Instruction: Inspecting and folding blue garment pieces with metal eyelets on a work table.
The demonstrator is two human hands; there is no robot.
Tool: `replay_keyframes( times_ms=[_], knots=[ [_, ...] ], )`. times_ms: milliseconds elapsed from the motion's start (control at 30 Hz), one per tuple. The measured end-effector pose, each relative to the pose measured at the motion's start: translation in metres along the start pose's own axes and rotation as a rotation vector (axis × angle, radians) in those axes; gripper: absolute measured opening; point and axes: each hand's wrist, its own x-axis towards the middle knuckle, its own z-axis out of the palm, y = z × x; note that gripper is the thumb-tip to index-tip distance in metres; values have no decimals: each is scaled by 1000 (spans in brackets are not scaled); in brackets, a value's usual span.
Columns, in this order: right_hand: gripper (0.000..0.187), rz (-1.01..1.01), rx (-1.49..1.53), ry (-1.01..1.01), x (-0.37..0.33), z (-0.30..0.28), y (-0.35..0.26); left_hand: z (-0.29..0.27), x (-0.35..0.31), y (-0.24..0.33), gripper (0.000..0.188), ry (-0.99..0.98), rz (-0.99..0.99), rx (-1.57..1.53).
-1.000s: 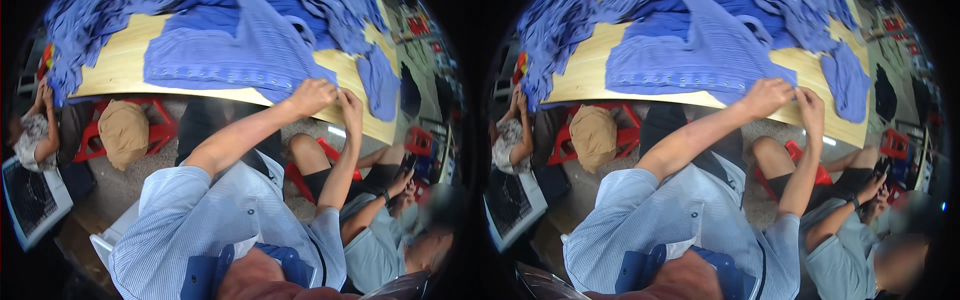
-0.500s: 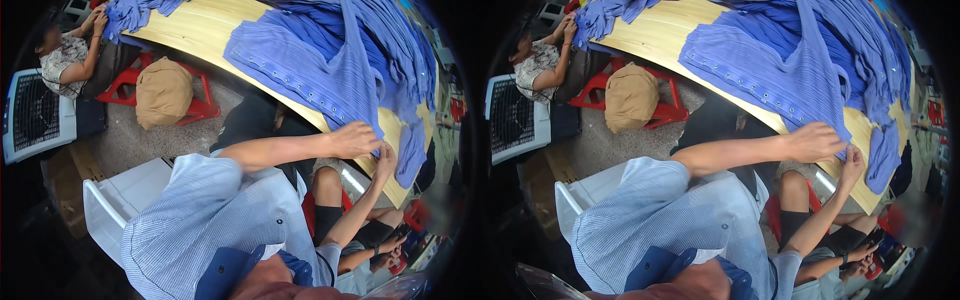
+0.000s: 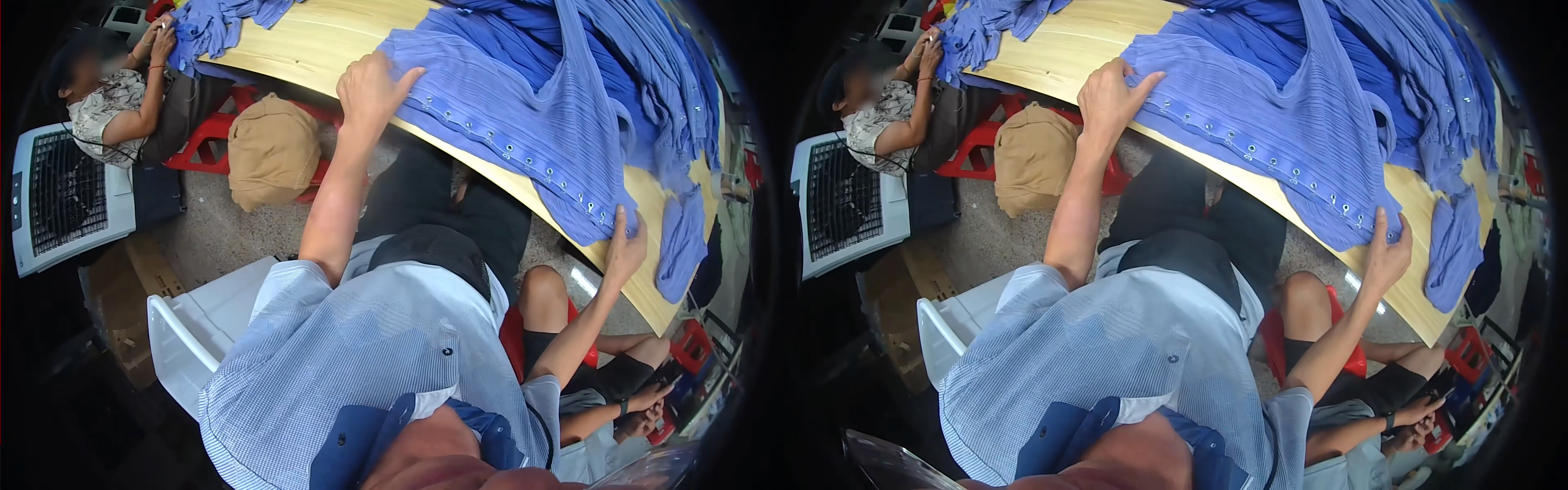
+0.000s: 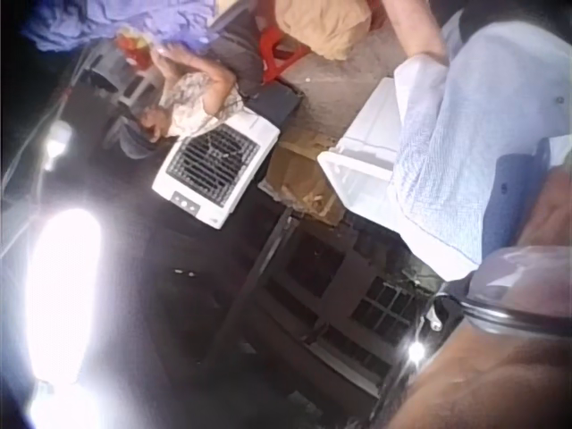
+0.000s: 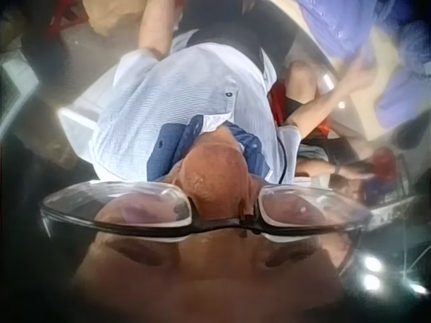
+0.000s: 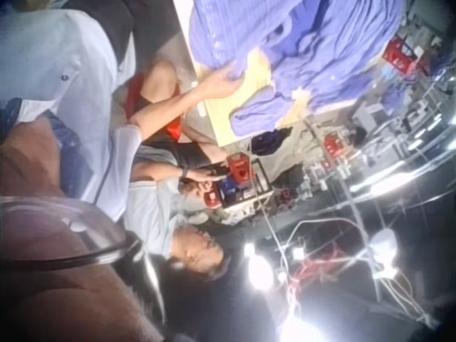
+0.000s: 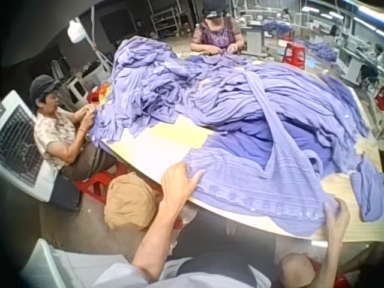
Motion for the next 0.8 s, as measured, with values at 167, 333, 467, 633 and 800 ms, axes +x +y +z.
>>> replay_keyframes(
  times_ms=[167,333,467,633,800],
  knots=[
    [32,-120,37,6,-11,-3,-2,16,-2,-4,34,108,206,-39],
    [23,-170,236,270,-11,8,-16,15,4,-2,29,174,119,-347],
    [23,30,634,270,0,14,-29,17,13,-11,28,166,36,-493],
    [26,48,776,364,11,14,-27,23,28,-27,36,100,-38,-679],
    [23,31,659,402,17,9,-35,15,34,-38,37,56,-35,-736]
  ],
)
